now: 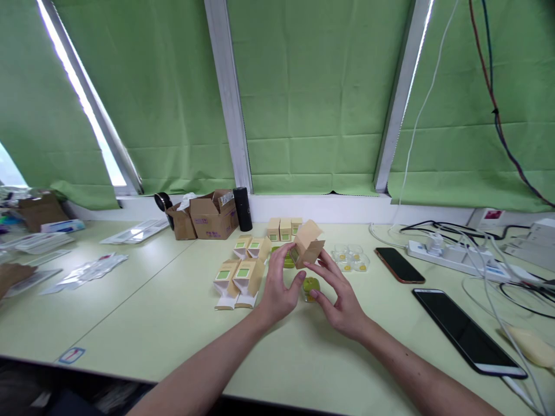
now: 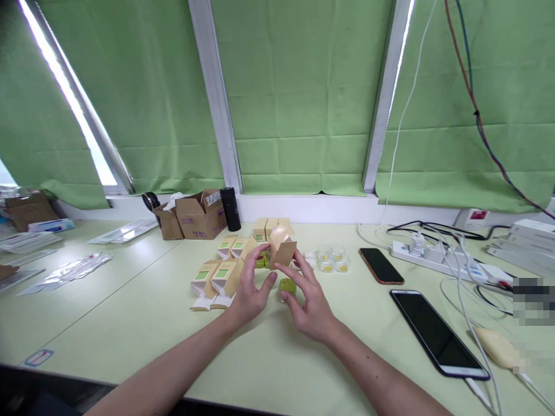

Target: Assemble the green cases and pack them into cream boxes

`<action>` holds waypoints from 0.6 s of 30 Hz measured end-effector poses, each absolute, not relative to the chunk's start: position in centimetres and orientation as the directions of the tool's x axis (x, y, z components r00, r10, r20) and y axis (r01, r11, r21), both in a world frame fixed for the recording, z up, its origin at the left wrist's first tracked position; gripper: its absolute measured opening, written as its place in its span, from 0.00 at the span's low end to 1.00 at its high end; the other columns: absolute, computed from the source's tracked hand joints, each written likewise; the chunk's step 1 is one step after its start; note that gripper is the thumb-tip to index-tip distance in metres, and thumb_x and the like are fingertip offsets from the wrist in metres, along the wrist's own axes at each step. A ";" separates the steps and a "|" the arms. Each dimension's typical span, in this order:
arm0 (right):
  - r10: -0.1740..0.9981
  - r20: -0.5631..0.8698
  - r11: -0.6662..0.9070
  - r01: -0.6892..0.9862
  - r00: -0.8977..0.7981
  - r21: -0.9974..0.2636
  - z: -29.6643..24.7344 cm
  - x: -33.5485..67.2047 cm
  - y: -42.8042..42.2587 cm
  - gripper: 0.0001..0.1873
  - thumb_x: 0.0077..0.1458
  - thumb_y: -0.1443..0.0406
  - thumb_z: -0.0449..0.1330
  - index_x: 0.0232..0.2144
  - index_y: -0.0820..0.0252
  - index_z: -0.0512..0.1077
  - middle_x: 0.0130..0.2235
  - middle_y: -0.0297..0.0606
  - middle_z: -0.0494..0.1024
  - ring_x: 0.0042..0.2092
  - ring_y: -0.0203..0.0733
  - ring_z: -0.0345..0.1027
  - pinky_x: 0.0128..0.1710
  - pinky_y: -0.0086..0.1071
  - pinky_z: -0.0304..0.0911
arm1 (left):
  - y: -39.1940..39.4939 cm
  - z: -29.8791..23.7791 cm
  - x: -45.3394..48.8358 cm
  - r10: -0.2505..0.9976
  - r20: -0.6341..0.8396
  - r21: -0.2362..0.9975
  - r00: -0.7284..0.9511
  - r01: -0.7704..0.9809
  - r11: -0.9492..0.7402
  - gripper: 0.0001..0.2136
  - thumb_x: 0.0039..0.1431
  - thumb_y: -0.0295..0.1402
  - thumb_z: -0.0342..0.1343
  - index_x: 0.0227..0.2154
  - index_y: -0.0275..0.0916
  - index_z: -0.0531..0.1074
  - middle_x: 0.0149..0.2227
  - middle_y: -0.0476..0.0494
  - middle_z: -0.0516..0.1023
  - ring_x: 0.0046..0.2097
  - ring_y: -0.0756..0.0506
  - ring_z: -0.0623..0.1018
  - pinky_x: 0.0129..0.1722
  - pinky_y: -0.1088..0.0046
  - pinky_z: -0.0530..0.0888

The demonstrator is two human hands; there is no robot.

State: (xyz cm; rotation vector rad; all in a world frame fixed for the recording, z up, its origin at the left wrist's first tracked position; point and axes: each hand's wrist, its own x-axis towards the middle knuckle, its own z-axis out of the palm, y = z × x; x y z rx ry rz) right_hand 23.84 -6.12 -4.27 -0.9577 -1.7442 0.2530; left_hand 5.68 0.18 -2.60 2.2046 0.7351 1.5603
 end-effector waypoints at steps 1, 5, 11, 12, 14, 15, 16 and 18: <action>0.695 0.708 0.667 0.482 -0.128 -0.568 -4.2 23.8 -6.2 0.27 0.69 0.61 0.57 0.68 0.42 0.66 0.77 0.36 0.49 0.77 0.55 0.44 0.72 0.55 0.53 | 0.3 -2.7 5.7 0.611 0.751 0.571 0.250 0.218 -0.791 0.25 0.70 0.39 0.56 0.67 0.45 0.59 0.65 0.34 0.67 0.67 0.36 0.68 0.66 0.51 0.67; 0.656 0.718 0.724 0.463 -0.232 -0.512 -3.7 23.8 -6.5 0.30 0.70 0.62 0.56 0.71 0.42 0.60 0.78 0.36 0.49 0.78 0.53 0.39 0.74 0.58 0.46 | 0.8 -3.2 5.6 0.705 0.679 0.674 0.206 0.207 -0.710 0.28 0.69 0.43 0.57 0.67 0.44 0.57 0.65 0.32 0.68 0.66 0.35 0.70 0.65 0.52 0.69; 0.666 0.702 0.729 0.422 -0.253 -0.539 -3.4 23.9 -6.8 0.28 0.70 0.62 0.55 0.69 0.43 0.59 0.74 0.37 0.61 0.78 0.50 0.39 0.74 0.58 0.49 | 0.8 -2.9 5.6 0.781 0.601 0.747 0.172 0.228 -0.625 0.26 0.65 0.48 0.60 0.60 0.42 0.62 0.58 0.34 0.73 0.59 0.36 0.74 0.58 0.56 0.73; 0.667 0.702 0.727 0.426 -0.251 -0.538 -3.4 23.9 -6.7 0.27 0.70 0.62 0.55 0.69 0.43 0.60 0.73 0.37 0.62 0.78 0.49 0.39 0.74 0.57 0.49 | 0.8 -2.7 5.6 0.792 0.590 0.753 0.155 0.249 -0.609 0.26 0.64 0.49 0.61 0.58 0.42 0.64 0.56 0.35 0.73 0.57 0.36 0.75 0.57 0.57 0.74; 0.671 0.702 0.715 0.455 -0.238 -0.530 -3.6 23.9 -6.5 0.26 0.69 0.64 0.55 0.67 0.44 0.61 0.72 0.38 0.65 0.77 0.49 0.42 0.73 0.57 0.51 | 0.9 -2.4 5.7 0.815 0.568 0.770 0.112 0.277 -0.575 0.23 0.63 0.49 0.61 0.53 0.41 0.66 0.52 0.37 0.74 0.53 0.38 0.76 0.54 0.59 0.74; 0.678 0.701 0.701 0.485 -0.223 -0.523 -3.8 23.9 -6.3 0.26 0.67 0.65 0.56 0.65 0.45 0.63 0.70 0.39 0.67 0.77 0.50 0.44 0.72 0.56 0.53 | 1.0 -2.3 5.7 0.824 0.558 0.780 0.097 0.278 -0.561 0.21 0.63 0.48 0.61 0.51 0.41 0.67 0.51 0.37 0.75 0.52 0.38 0.76 0.53 0.60 0.74; 0.688 0.696 0.677 0.526 -0.205 -0.515 -3.9 23.9 -6.2 0.25 0.65 0.66 0.57 0.63 0.47 0.64 0.69 0.40 0.69 0.76 0.50 0.47 0.71 0.55 0.56 | 1.1 -2.2 5.6 0.831 0.549 0.789 0.086 0.273 -0.550 0.20 0.63 0.47 0.61 0.50 0.41 0.68 0.49 0.38 0.75 0.51 0.39 0.76 0.52 0.61 0.74; 0.725 0.668 0.602 0.626 -0.167 -0.496 -4.2 24.0 -5.8 0.25 0.61 0.68 0.60 0.60 0.50 0.67 0.65 0.43 0.73 0.73 0.53 0.53 0.68 0.54 0.61 | 1.5 -2.2 5.5 0.848 0.523 0.815 0.081 0.244 -0.526 0.18 0.62 0.47 0.61 0.48 0.41 0.68 0.48 0.39 0.75 0.48 0.41 0.75 0.50 0.63 0.73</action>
